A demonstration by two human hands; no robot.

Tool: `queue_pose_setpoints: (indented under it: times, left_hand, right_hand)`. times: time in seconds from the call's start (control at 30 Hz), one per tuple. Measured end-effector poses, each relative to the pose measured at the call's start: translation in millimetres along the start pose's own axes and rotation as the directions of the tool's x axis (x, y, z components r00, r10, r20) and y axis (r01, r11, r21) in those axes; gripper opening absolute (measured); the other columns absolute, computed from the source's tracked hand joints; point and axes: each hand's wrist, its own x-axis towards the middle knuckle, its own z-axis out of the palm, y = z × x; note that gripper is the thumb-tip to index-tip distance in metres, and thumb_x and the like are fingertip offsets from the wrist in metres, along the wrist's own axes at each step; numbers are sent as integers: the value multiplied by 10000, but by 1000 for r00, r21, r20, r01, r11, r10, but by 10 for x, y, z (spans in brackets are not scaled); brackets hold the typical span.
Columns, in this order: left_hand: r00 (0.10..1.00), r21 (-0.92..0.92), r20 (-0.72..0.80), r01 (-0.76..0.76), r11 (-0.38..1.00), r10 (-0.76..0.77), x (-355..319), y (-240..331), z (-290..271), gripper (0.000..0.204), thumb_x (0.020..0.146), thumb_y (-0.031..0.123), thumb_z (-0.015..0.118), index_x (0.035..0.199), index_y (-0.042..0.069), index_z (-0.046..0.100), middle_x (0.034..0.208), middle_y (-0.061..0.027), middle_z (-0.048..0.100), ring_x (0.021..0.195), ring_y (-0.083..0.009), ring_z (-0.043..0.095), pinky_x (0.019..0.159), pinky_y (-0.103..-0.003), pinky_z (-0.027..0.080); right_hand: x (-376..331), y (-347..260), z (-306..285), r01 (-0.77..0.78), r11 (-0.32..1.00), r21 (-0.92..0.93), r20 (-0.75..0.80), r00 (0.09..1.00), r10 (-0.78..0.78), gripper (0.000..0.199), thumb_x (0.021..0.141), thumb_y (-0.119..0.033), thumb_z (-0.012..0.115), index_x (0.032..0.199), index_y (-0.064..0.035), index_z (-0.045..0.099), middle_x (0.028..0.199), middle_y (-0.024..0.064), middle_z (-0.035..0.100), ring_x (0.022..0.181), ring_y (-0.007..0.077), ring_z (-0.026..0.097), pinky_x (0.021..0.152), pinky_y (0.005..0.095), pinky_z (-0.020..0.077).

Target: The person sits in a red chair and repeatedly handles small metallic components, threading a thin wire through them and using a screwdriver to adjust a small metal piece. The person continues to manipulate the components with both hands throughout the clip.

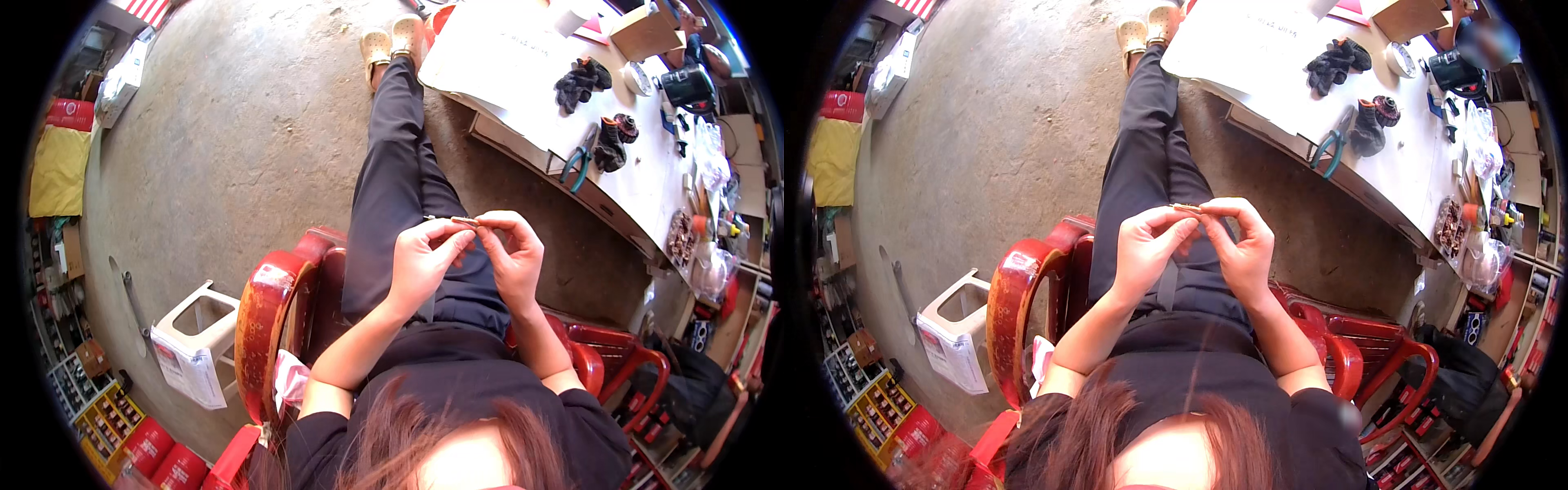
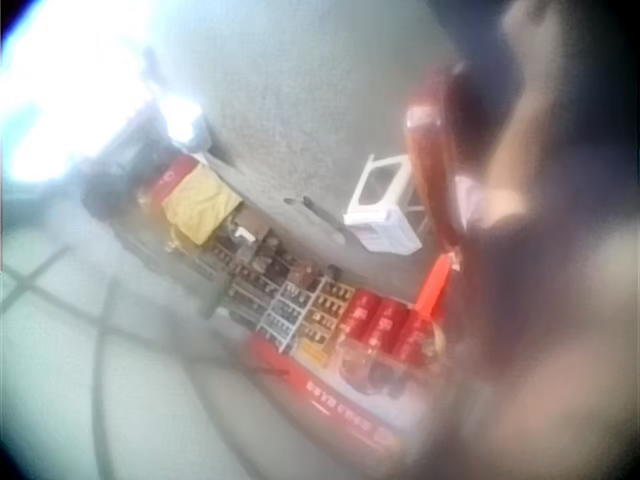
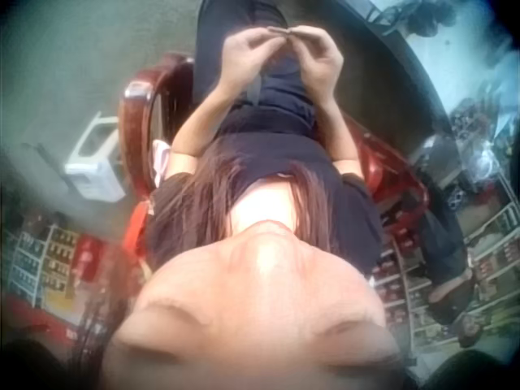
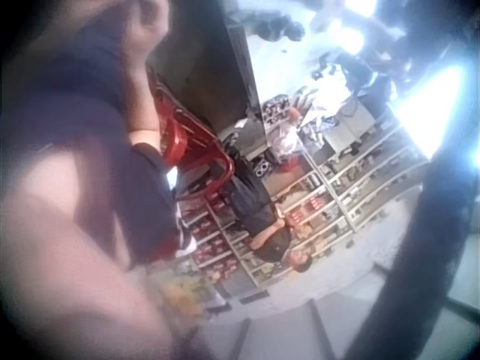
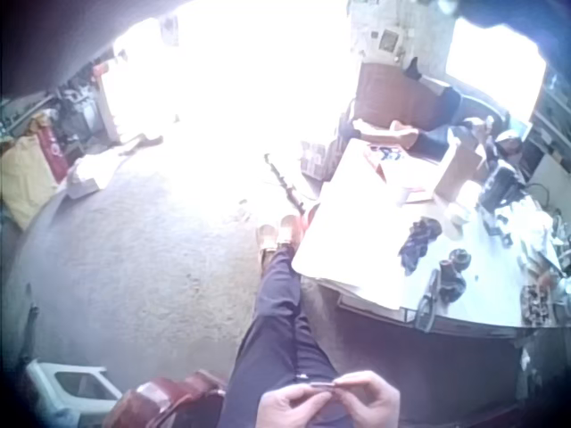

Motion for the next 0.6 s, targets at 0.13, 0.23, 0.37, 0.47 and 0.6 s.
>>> queue_pose_setpoints:
  times: [0.13,0.23,0.37,0.47,0.6]
  left_hand:
    - [1000,18,-21,20,1000,-20,7,1,-4,135,904,85,656,988,-11,701,789,-31,677,655,-44,573,556,-184,452]
    - [999,65,-37,23,998,-20,4,11,-17,122,903,91,658,963,-5,706,773,-28,678,630,-42,570,536,-182,447]
    - [1000,133,-29,-3,991,7,17,29,-43,115,898,96,661,939,1,711,741,-25,678,594,-40,566,515,-184,442]
    - [999,179,-28,-18,984,24,14,25,-54,115,894,94,663,940,-1,710,734,-27,681,593,-39,572,510,-187,442]
    - [998,224,-26,-58,973,65,22,35,-59,112,889,79,664,947,-8,706,746,-31,687,621,-41,593,523,-185,446]
  right_hand:
    - [-13,-65,78,67,990,-121,-89,993,-78,247,828,19,687,1066,-11,630,887,66,666,867,154,611,810,273,472]
    - [19,-57,53,320,841,-436,2,935,-354,347,795,28,694,1127,-33,616,868,66,664,795,192,593,762,309,465]
    - [82,-77,54,509,625,-592,145,830,-538,428,727,16,711,1143,-76,669,811,18,620,725,197,546,738,325,420]
    - [89,-72,66,529,594,-607,176,818,-548,410,707,11,703,1106,-81,697,805,14,606,724,195,541,735,320,409]
    - [89,-37,47,543,566,-620,220,813,-539,392,703,10,702,1086,-76,702,819,21,607,741,198,544,733,320,412]
